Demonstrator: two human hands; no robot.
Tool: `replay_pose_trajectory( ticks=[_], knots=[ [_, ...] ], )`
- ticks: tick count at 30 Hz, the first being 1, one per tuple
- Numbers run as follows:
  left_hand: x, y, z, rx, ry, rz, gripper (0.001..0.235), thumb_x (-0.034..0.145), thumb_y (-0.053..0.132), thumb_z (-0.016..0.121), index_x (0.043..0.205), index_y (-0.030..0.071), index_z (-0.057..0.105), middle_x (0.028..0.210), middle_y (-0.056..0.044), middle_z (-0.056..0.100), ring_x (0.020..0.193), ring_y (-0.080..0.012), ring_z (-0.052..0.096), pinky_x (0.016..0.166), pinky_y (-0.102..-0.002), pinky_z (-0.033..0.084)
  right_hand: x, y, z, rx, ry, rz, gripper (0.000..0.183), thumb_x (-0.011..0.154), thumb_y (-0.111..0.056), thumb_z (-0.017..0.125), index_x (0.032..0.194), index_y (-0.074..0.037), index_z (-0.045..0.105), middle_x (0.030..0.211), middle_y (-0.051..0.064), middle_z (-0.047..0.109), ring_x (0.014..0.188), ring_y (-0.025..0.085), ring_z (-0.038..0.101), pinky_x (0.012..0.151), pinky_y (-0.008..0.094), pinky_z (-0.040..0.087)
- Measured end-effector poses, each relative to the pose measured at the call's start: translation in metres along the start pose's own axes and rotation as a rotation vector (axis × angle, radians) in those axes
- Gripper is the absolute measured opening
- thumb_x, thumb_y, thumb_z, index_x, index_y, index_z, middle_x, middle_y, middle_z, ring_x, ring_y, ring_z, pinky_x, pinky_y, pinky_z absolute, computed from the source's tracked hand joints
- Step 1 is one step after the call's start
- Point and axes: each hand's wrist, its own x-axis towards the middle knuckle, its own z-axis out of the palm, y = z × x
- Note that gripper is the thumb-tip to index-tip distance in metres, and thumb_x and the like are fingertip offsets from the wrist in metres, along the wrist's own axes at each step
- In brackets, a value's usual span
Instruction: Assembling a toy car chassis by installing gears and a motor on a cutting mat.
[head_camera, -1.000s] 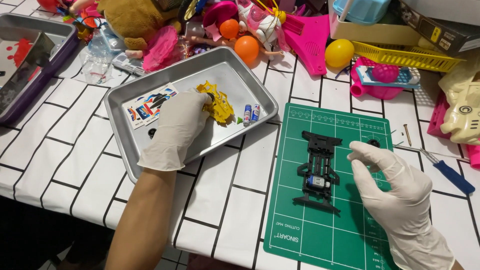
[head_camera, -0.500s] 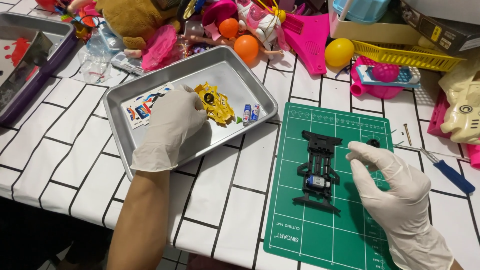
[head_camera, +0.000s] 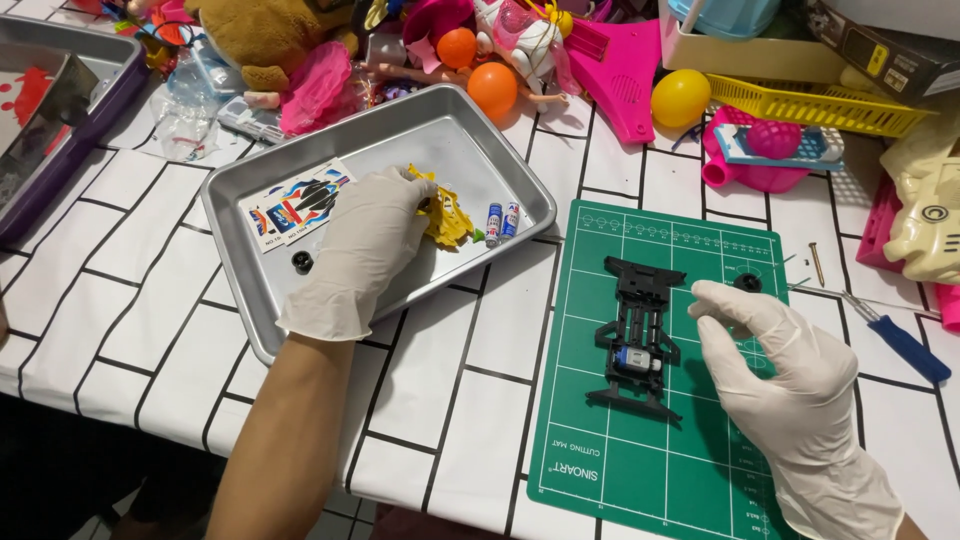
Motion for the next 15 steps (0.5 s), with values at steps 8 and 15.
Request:
replay_pose_trajectory(
  ticks=[8, 15],
  knots=[
    [0.005, 0.003, 0.004, -0.076, -0.070, -0.128, 0.023, 0.084, 0.012, 0.064, 0.100, 0.023, 0.076, 0.095, -0.007, 0.067, 0.083, -0.0366, 0.067, 0.064, -0.051, 0.047, 0.001, -0.001, -0.001, 0.000, 0.007, -0.013, 0.026, 0.095, 0.009, 0.070, 0.120, 0.000, 0.073, 0.100, 0.012, 0.076, 0.089, 0.020, 0.073, 0.081, 0.030, 0.059],
    [0.005, 0.010, -0.012, -0.243, -0.002, -0.260, 0.023, 0.091, 0.016, 0.058, 0.108, 0.027, 0.069, 0.096, 0.004, 0.079, 0.091, -0.0318, 0.071, 0.071, -0.049, 0.052, 0.001, -0.001, -0.002, 0.015, 0.010, -0.015, 0.026, 0.095, 0.009, 0.070, 0.120, 0.001, 0.073, 0.101, 0.013, 0.076, 0.089, 0.020, 0.073, 0.082, 0.030, 0.059]
  ],
)
